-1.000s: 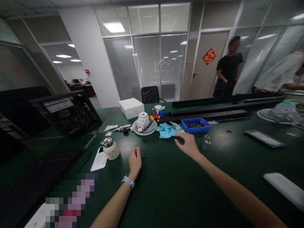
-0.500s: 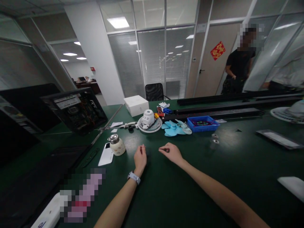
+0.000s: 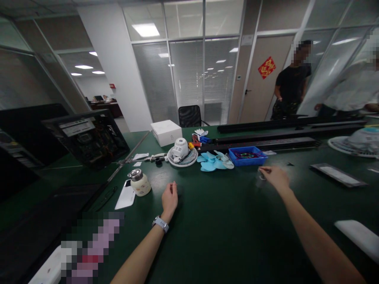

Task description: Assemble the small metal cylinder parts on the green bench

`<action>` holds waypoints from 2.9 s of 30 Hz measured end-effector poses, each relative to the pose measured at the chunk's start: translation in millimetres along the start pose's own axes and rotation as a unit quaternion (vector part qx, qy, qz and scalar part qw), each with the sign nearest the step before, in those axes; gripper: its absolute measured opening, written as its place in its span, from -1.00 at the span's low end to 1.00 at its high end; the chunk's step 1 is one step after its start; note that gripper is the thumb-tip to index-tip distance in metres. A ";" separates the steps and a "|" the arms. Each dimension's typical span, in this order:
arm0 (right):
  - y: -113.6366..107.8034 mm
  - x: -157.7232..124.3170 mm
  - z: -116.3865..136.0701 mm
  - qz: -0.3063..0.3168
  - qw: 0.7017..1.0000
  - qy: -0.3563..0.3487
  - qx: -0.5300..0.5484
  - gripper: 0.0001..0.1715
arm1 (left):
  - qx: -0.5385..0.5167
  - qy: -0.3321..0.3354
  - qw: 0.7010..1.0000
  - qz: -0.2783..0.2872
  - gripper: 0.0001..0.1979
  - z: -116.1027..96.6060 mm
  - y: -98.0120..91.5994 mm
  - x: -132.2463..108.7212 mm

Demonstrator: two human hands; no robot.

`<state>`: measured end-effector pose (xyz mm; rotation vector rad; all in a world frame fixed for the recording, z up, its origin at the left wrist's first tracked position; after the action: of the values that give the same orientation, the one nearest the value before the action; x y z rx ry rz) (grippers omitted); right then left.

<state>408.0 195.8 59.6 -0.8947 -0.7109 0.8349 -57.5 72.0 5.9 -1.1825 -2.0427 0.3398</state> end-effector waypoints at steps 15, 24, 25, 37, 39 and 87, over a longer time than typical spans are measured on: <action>11.8 11.8 -6.5 0.012 0.999 0.038 0.027 -0.60 | 0.000 -0.009 1.000 0.013 -0.54 0.3 0.5 -0.3; 10.8 -4.6 -18.6 -0.043 0.990 0.063 0.120 -0.37 | 0.008 -0.003 1.000 0.013 -0.54 0.9 0.4 0.1; 12.3 -13.3 -21.2 -0.073 0.985 0.062 0.144 -0.34 | 0.006 -0.004 1.000 0.015 -0.54 1.1 0.7 0.3; 38.5 -67.7 -6.4 -0.069 0.986 -0.067 0.136 -0.39 | 0.002 0.009 1.000 0.012 -0.59 -1.8 0.5 -1.2; 41.5 -91.4 17.1 -0.022 0.973 -0.137 0.184 -0.44 | -0.016 0.031 0.999 0.015 -0.60 -5.9 1.0 -2.4; 85.1 -209.4 139.2 0.224 0.894 -0.233 0.311 -0.45 | -0.051 0.039 0.994 -0.087 -0.62 7.0 5.5 5.2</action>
<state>165.1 101.0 9.7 -0.2608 -0.5859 1.6164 -60.6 80.1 0.4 -1.0519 -2.0965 0.1038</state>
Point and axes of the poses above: each hand's wrist, its own x-axis towards the middle knuckle, its own y-axis out of the palm, z = x × y, the point moved 1 cm from there along x, towards the middle knuckle, and after that the axes turned 15 degrees about y, right-handed, at the moved point
